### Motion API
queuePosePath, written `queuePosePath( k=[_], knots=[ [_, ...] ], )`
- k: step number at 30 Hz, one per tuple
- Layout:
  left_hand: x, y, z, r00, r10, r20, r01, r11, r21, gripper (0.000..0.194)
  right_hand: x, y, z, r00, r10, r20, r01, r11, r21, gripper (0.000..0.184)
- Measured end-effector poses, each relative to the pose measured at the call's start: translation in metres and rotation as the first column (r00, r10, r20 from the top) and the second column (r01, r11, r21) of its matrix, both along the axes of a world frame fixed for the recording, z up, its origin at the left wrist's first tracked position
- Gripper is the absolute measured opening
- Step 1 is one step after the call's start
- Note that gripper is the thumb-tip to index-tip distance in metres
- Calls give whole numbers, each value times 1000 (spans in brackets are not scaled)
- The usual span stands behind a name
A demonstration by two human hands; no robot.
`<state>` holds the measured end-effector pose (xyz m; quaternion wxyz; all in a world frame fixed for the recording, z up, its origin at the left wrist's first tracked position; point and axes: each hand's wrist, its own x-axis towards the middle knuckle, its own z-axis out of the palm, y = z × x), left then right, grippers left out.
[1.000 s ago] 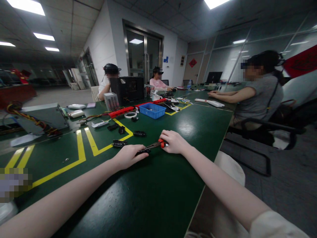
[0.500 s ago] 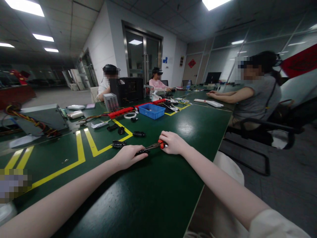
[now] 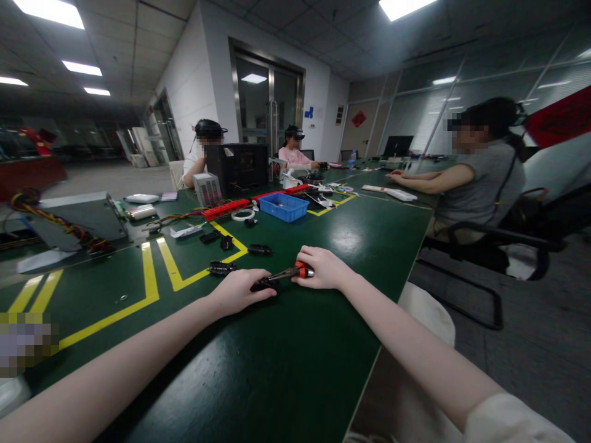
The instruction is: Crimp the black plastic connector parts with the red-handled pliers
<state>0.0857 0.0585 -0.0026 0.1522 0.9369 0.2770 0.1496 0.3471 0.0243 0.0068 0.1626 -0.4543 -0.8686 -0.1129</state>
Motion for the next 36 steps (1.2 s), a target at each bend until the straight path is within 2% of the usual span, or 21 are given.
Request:
queuePosePath(
  k=[7, 13, 17, 26, 31, 36],
  knots=[
    [0, 2, -3, 1000, 9, 30, -9, 1000, -14, 35, -2, -1, 2, 1000, -4, -4, 4, 1000, -29, 30],
    [-1, 2, -5, 999, 12, 43, -13, 999, 34, 38, -4, -2, 2, 1000, -8, -25, 7, 999, -45, 27],
    [-1, 0, -3, 999, 7, 32, -8, 999, 49, 41, -3, -1, 1, 1000, -20, 9, 20, 1000, -2, 29],
    [-1, -5, 5, 999, -46, 14, 46, 999, 10, 33, -1, 3, -1, 999, -27, 25, 24, 992, 122, 28],
    [-1, -3, 3, 998, -63, -6, 63, 998, -19, 34, -1, 4, -2, 997, -66, 49, 59, 990, 131, 21],
    [0, -3, 4, 999, -36, -12, 35, 999, -20, 35, -3, 2, 0, 994, -82, 71, 76, 994, 77, 18]
  ],
)
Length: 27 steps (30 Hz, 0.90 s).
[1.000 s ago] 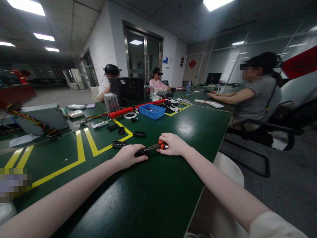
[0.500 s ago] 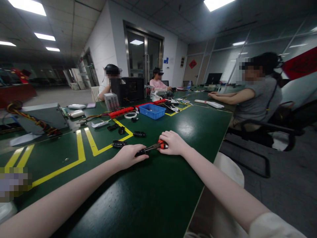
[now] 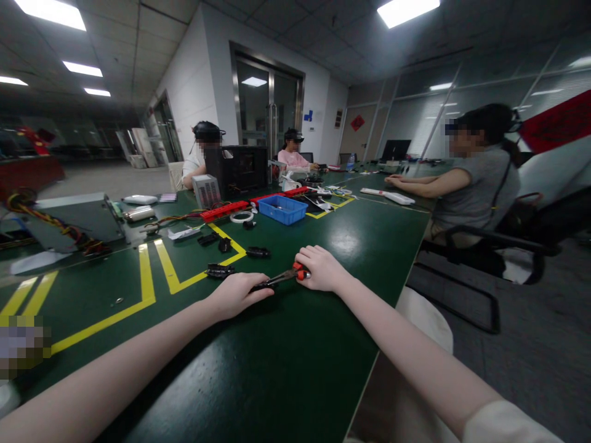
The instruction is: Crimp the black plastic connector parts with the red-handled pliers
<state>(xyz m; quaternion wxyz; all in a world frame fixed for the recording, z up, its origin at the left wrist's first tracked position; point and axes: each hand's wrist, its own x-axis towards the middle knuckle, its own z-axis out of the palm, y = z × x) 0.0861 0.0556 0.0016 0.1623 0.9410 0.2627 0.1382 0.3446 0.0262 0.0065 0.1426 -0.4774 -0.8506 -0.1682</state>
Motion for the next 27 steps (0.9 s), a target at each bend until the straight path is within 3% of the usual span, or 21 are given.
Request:
queuePosePath(
  k=[15, 27],
  knots=[
    [0, -2, 0, 1000, -1, -30, 0, 1000, -21, 36, -1, -4, 5, 1000, -19, -16, 17, 994, -106, 19],
    [1, -2, 2, 999, 21, -35, -22, 999, -37, 38, -1, -5, 4, 999, -39, -3, 39, 994, -105, 19]
  ],
)
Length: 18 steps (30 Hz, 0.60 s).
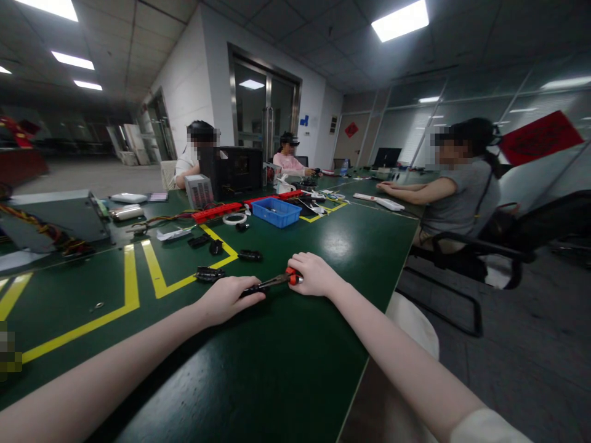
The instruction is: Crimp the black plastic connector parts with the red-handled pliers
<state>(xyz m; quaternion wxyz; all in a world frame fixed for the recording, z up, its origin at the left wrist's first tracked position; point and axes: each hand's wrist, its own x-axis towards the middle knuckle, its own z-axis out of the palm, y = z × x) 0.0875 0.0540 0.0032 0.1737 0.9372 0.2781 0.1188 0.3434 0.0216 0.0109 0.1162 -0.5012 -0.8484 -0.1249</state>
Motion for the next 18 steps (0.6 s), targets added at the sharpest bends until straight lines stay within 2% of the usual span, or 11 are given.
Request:
queuePosePath(
  k=[18],
  knots=[
    [-1, 2, -3, 1000, -1, 9, 1, 1000, 13, 38, 0, 0, 0, 1000, 4, -2, -4, 1000, -4, 19]
  ],
)
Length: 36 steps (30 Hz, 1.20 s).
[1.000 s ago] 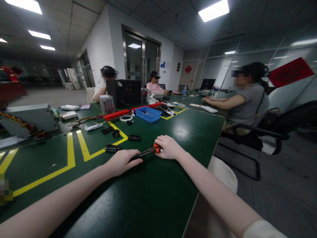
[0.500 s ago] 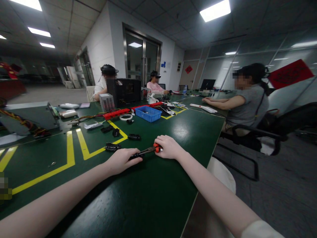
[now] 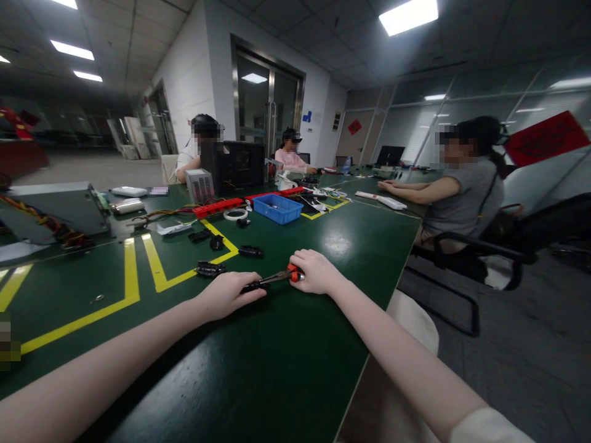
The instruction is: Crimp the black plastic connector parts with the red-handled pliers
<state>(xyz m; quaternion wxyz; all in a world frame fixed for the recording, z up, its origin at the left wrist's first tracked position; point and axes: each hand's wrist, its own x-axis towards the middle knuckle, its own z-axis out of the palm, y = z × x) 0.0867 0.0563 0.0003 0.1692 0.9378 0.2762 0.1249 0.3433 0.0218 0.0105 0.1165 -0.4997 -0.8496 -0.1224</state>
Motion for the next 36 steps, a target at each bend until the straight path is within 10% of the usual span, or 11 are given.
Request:
queuePosePath(
  k=[36],
  knots=[
    [-1, -1, 0, 999, -40, 4, 40, 999, 23, 36, 1, 2, -4, 999, 36, 5, -36, 991, 125, 17]
  ],
)
